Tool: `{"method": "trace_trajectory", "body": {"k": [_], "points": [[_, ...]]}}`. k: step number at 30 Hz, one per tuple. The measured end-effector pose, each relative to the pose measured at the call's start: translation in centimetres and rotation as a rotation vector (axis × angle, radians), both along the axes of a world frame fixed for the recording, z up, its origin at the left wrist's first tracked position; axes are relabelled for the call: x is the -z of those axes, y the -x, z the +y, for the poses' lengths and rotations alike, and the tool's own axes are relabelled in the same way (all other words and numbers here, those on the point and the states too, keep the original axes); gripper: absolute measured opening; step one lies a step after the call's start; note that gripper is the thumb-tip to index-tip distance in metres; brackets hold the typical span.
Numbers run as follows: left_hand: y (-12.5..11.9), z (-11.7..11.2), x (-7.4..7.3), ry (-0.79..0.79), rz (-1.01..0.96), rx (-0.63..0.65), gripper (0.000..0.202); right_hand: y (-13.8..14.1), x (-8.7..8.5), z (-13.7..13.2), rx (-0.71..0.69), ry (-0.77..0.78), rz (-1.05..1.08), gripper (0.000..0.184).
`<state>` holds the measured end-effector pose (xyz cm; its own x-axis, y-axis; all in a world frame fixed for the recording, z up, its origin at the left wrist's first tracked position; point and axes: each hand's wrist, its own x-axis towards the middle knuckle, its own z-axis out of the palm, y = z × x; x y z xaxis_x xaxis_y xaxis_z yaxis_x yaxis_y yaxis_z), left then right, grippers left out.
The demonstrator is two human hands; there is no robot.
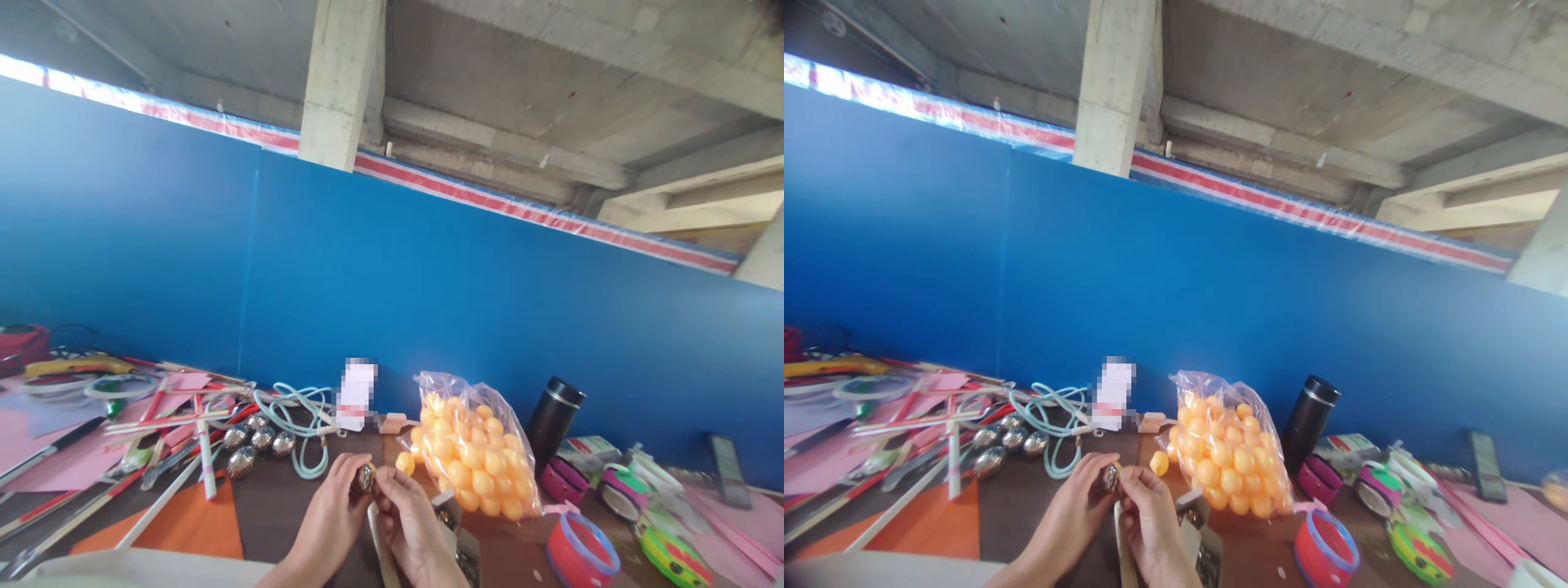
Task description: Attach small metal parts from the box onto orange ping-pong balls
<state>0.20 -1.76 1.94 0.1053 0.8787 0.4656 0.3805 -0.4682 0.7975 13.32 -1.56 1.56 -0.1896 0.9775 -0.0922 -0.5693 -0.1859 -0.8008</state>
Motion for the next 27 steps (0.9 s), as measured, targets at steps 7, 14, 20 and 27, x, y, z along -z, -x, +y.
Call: {"method": "trace_trajectory", "body": {"k": [7, 14, 20, 27], "points": [[-0.05, 0.01, 0.02, -0.020, -0.016, 0.003, 0.037, 0.02, -0.16, -0.05, 0.013, 0.007, 0.016, 0.014], [-0.01, -0.18, -0.31, -0.012, -0.031, 0.005, 0.038, 0.11, -0.34, -0.04, 0.025, 0.023, 0.023, 0.013], [-0.06, -0.21, -0.28, 0.001, -0.027, 0.009, 0.036, 0.16, -0.38, -0.05, 0.038, 0.033, 0.018, 0.012], [-0.04, -0.21, -0.23, 0.001, -0.021, 0.018, 0.038, 0.03, -0.18, 0.08, 0.048, 0.047, -0.012, 0.013]]}}
